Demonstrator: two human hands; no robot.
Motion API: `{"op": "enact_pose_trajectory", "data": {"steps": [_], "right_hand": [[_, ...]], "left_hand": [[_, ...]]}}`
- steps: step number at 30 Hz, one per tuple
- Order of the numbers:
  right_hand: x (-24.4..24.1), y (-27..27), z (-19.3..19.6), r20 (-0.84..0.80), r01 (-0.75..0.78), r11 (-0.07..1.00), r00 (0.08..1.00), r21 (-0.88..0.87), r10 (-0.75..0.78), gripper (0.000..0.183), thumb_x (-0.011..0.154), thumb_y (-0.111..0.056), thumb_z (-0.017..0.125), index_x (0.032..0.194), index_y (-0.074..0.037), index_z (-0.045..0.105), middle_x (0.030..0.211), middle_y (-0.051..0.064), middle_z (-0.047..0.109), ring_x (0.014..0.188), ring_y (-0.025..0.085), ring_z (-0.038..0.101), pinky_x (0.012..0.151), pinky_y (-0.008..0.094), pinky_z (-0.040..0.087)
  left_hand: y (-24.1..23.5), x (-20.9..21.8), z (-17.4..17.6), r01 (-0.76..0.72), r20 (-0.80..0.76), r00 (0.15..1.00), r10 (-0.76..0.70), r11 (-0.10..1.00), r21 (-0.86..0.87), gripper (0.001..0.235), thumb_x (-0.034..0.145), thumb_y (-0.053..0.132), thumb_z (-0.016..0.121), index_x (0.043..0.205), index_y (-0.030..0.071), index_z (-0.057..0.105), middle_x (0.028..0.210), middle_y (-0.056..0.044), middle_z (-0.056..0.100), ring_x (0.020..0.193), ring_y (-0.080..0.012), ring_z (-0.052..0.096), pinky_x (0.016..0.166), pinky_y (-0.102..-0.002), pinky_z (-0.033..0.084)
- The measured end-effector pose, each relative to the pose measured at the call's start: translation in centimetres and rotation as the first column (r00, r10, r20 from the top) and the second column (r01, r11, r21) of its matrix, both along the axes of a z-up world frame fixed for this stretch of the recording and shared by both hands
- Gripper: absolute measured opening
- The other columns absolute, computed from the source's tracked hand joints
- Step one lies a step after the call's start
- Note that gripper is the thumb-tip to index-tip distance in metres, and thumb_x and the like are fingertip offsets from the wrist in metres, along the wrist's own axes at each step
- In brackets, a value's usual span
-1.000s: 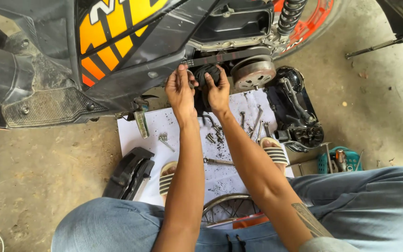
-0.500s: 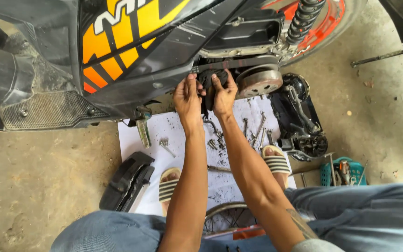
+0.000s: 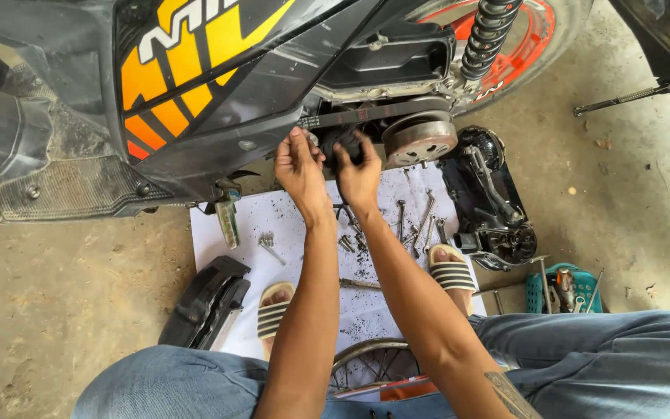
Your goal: Cleaning and reassembling motorcycle transmission components
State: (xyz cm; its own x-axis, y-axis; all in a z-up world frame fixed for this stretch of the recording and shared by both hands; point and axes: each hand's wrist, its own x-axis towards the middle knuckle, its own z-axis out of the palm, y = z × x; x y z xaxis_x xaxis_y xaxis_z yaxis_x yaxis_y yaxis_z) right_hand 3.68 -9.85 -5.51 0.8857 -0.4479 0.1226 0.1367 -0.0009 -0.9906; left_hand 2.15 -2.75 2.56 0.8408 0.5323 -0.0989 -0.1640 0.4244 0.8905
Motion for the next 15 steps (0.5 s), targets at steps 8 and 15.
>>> {"op": "enact_pose_trajectory", "data": {"steps": [8,15], "right_hand": [[1.7,-0.9,-0.3,-0.293,0.057,0.952,0.944,-0.301,-0.150,0.033,0.083,-0.030,0.085,0.114,-0.025,0.075,0.104,0.008,0.077,0.102,0.030,0.074,0.088,0.043,0.060],[1.5,-1.0,0.5,-0.311,0.024,0.942,0.941,-0.334,-0.134,0.039,0.084,-0.034,0.082,0.118,-0.016,0.074,0.110,0.016,0.071,0.111,0.037,0.069,0.095,0.049,0.058]], "left_hand": [[1.2,0.3,1.4,-0.065,-0.040,0.997,0.060,0.988,-0.142,0.034,0.097,0.032,0.067,0.072,0.009,0.066,0.057,-0.005,0.059,0.049,-0.0108,0.059,0.047,-0.017,0.044],[0.8,0.3,0.6,-0.108,-0.100,0.990,0.094,0.984,-0.145,0.027,0.094,0.026,0.063,0.071,0.011,0.065,0.058,0.000,0.058,0.050,-0.0054,0.055,0.047,-0.013,0.042]]}}
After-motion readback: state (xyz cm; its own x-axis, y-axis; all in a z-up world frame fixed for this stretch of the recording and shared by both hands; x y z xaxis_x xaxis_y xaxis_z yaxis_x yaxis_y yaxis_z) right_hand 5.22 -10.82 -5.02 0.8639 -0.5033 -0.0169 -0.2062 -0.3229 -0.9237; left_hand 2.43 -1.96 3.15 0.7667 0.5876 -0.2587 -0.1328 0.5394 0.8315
